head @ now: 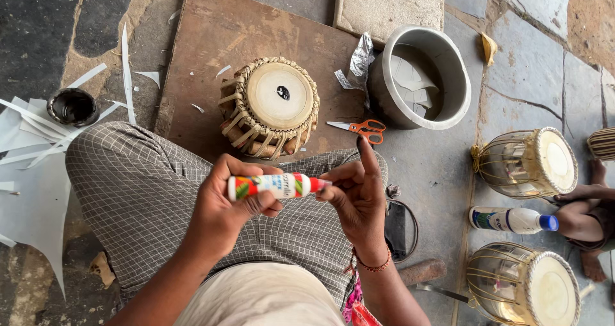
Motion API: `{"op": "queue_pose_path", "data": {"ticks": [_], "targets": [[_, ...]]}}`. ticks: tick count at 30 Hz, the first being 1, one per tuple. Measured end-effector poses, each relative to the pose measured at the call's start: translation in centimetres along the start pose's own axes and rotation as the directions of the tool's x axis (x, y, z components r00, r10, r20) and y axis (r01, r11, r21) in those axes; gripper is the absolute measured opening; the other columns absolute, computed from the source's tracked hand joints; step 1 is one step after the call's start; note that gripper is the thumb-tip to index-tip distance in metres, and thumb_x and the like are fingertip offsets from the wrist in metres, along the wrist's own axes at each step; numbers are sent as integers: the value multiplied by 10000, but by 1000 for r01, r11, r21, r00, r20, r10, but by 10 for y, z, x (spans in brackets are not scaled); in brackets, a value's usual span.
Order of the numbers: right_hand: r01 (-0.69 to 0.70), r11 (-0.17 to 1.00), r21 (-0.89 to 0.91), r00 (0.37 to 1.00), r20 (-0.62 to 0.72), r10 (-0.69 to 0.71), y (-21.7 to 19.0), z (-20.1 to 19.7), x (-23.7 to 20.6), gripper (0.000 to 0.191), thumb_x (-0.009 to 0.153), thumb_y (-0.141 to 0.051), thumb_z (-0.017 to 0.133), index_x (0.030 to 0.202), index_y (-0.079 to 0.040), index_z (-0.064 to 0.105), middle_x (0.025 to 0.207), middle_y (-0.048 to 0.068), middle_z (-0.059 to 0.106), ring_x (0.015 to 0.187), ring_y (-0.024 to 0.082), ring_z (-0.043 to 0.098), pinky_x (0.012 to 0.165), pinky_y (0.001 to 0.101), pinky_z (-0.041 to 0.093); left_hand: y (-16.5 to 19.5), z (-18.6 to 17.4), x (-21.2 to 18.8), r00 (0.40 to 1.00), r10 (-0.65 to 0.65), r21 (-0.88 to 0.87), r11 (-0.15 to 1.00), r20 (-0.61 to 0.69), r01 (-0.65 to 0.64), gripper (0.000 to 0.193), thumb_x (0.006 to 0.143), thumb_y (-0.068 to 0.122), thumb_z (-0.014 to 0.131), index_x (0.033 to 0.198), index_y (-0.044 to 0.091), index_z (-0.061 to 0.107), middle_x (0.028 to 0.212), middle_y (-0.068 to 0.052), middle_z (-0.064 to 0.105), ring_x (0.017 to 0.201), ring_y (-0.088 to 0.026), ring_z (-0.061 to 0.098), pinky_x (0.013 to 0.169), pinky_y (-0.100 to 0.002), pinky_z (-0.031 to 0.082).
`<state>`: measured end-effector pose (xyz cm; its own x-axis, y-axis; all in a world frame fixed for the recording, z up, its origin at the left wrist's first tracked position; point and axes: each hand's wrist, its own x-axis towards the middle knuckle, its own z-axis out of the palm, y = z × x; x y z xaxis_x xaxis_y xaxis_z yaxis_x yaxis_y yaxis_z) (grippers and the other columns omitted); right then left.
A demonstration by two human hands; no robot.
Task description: The person sits on the floor and applies a black paste to the center of a small drum's head, spreading it with their fingers. They then apply glue from a tube to the same spot and continue to spread the mixture by hand.
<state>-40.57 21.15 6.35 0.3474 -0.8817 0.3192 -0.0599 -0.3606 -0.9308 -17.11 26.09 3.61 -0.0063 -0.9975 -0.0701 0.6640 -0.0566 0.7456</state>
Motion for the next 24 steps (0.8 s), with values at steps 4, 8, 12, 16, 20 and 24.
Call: {"op": "queue_pose_path", "data": {"ticks": [4,8,12,16,20,24], "targets": [[161,985,-60,987,16,-160,-2,2,0,826,985,27,703,1669,-144,273,1125,102,675,1024,159,697,898,323,627,-3,-2,-2,997,-64,-39,997,-34,63,270,886,27,719,1081,52,534,1155,-195,741,754,-199,753,623,-337,658],[261,951,-163,963,110,-245,-5,3,1,824,973,55,711,1650,-160,293,1155,127,687,1049,187,697,925,330,628,-7,-12,0,954,-275,-152,954,-115,257,249,892,50,716,1088,37,563,1001,-236,720,672,-232,743,539,-359,639],[250,943,-220,962,170,-215,-7,3,3,837,984,45,713,1655,-162,256,1155,132,692,1040,190,713,919,343,643,-6,-14,1,963,-243,-166,961,-115,223,273,901,64,731,1107,37,553,1000,-208,697,689,-222,737,549,-352,624],[-198,972,129,971,161,177,-9,5,6,848,1007,-151,655,1656,-118,110,1232,159,668,1009,200,711,836,353,623,4,-11,-5,991,119,165,978,66,-128,314,915,80,733,1124,53,501,1213,-199,674,1063,-229,723,759,-366,648],[-531,825,194,828,327,456,-9,8,10,680,1080,-343,479,1644,-57,230,933,68,651,772,116,668,669,256,574,15,-9,-8,925,277,482,793,258,-372,326,927,96,756,1123,80,496,1276,-177,726,1176,-234,745,839,-322,681],[-554,802,223,832,177,525,-5,15,15,550,1130,-351,437,1540,11,492,767,-26,515,621,33,450,540,196,370,15,-3,-10,815,398,583,570,421,-579,359,934,109,765,1137,87,470,1293,-140,712,1190,-232,732,876,-331,661]]}}
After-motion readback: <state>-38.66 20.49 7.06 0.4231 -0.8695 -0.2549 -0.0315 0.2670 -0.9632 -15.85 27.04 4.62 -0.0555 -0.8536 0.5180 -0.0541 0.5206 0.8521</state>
